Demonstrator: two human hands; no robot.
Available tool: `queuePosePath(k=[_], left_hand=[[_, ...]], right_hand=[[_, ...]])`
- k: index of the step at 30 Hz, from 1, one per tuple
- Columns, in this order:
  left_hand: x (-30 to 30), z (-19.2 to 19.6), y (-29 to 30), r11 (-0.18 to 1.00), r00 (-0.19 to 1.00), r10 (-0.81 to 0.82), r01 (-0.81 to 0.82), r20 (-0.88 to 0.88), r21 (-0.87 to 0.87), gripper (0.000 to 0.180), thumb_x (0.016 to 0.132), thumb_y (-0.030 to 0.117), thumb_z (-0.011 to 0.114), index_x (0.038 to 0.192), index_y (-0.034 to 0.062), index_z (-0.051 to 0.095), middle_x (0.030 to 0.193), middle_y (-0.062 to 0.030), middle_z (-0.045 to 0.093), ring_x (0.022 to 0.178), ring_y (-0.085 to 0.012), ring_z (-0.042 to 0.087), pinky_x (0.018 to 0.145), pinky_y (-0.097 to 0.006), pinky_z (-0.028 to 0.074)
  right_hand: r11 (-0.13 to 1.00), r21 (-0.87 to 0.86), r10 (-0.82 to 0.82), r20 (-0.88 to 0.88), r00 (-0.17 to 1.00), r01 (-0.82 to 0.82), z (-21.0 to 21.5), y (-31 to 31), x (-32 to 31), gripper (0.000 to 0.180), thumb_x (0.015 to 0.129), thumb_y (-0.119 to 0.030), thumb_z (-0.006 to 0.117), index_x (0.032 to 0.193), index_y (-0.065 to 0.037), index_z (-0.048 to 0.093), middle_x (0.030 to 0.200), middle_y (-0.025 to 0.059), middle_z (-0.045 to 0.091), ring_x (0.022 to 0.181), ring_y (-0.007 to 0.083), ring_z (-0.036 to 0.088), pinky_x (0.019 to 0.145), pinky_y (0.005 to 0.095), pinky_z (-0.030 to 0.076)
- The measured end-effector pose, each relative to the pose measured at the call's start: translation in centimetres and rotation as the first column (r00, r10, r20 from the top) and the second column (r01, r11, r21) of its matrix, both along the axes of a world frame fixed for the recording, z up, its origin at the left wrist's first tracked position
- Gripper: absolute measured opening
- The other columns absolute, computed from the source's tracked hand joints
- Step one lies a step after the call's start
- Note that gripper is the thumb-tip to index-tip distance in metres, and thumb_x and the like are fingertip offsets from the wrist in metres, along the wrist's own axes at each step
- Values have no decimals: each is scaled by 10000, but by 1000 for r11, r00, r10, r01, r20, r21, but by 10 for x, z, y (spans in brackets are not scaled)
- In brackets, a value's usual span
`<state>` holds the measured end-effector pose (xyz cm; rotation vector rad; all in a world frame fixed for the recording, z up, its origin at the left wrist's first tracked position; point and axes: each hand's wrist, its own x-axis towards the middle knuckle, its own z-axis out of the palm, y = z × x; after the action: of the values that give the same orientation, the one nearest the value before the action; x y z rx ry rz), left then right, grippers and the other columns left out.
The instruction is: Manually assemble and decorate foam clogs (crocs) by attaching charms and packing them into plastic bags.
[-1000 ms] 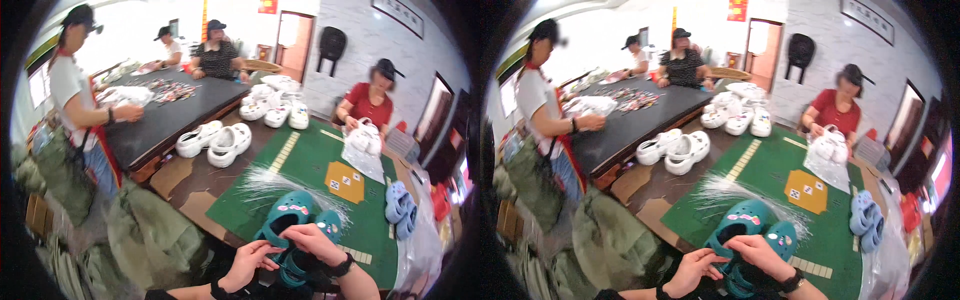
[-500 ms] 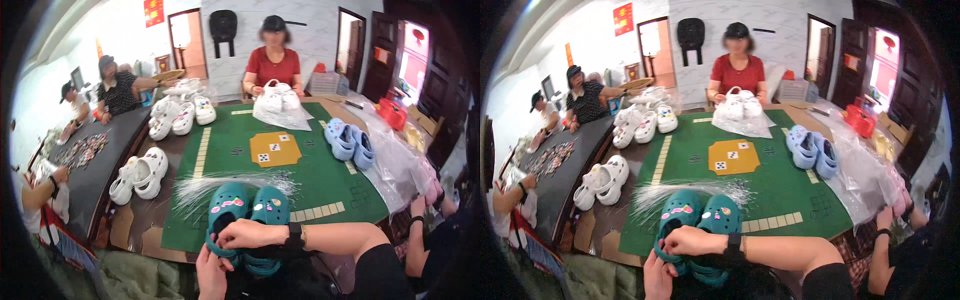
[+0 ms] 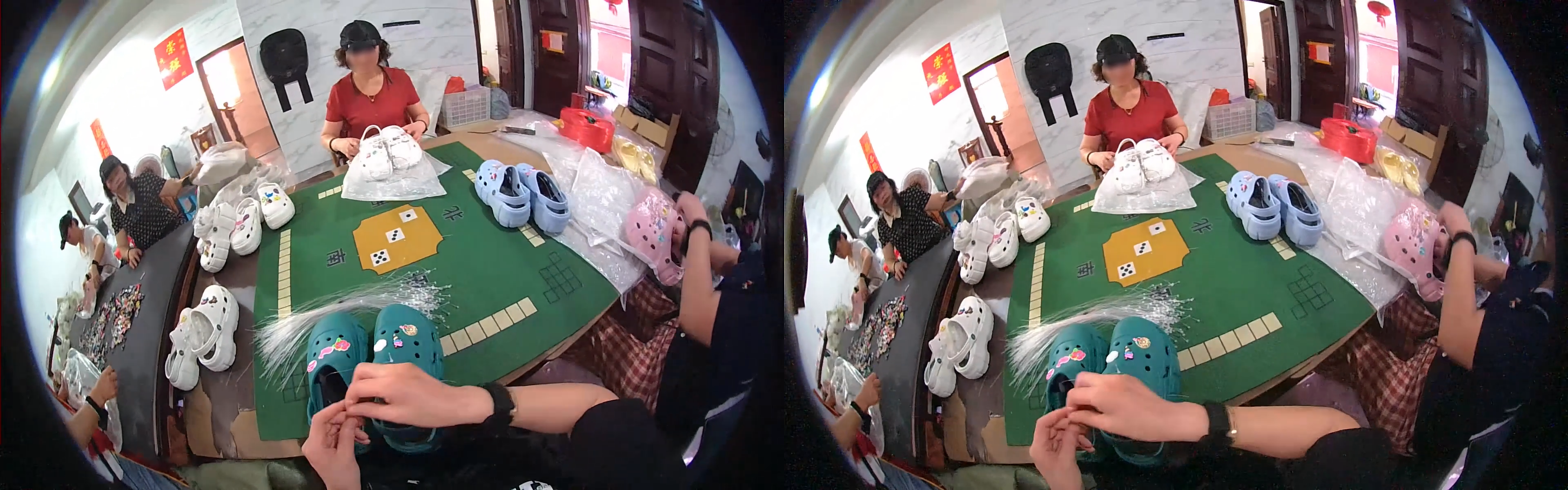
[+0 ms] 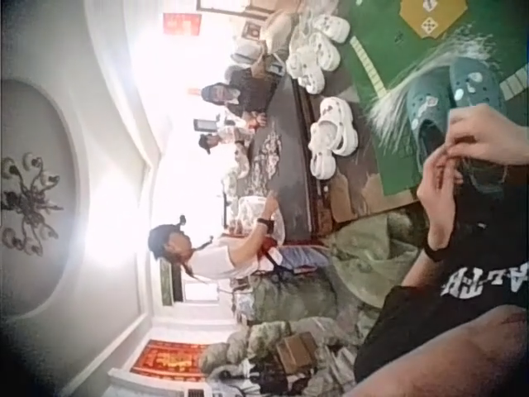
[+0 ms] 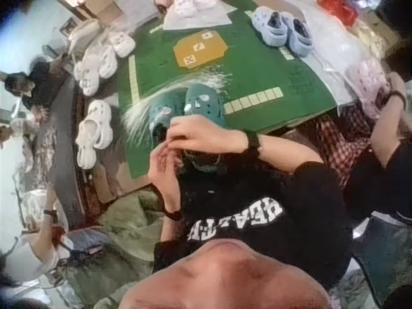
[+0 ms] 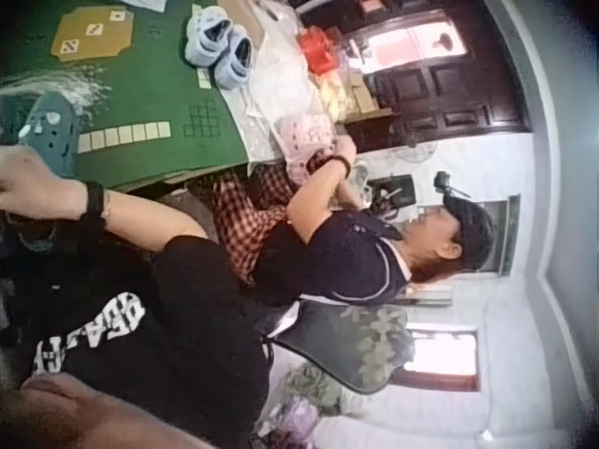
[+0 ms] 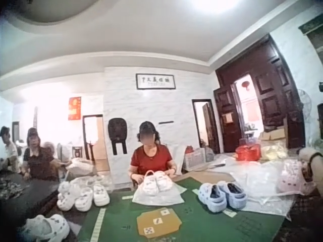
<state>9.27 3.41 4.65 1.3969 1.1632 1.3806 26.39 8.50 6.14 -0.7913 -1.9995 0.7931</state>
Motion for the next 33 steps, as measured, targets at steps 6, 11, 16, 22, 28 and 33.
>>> queuePosePath(k=[6,11,16,22,28,33], left_hand=[[-29,5,10,983,983,180,-180,-36,28,186,1018,133,542,1065,-16,644,771,-50,606,589,-95,522,538,-252,431],[-41,5,12,929,948,318,-305,-28,211,163,1017,69,480,1053,-23,609,719,-49,557,523,-91,446,498,-239,389],[-19,15,-4,913,932,337,-289,-133,287,163,1011,45,473,1033,-25,619,682,-43,552,506,-86,427,497,-225,378],[-2,-12,-19,966,930,91,4,-355,259,163,997,80,571,1063,-45,651,755,-61,634,597,-92,552,560,-220,450],[0,1,-28,956,953,-104,174,-285,234,139,951,-16,602,1074,-20,665,840,-55,669,635,-102,570,599,-241,468],[-13,-12,-25,953,842,-174,274,-511,126,153,965,-17,532,1058,-22,653,946,-88,681,714,-152,637,618,-261,496]], right_hand=[[984,146,-151,387,910,101,3,-24,68,126,886,-164,626,969,-70,614,855,118,579,726,360,612,642,426,494],[990,-69,136,329,934,-119,32,-30,102,163,900,-131,630,1054,-80,641,917,80,682,785,300,659,651,362,506],[983,-153,73,-186,980,-102,47,-38,83,183,939,-150,641,1106,-79,666,915,46,693,789,170,670,694,288,510],[983,3,179,-236,955,-183,14,-34,13,241,953,-146,586,1187,-94,556,795,103,648,690,280,655,624,337,507],[881,-342,214,-327,921,-326,-2,-37,26,146,964,-154,630,1036,-26,631,847,24,692,766,86,643,686,245,490],[776,-504,187,-389,902,-378,-6,-43,38,229,949,-139,653,1142,-17,641,1030,48,722,922,108,677,787,253,519]])
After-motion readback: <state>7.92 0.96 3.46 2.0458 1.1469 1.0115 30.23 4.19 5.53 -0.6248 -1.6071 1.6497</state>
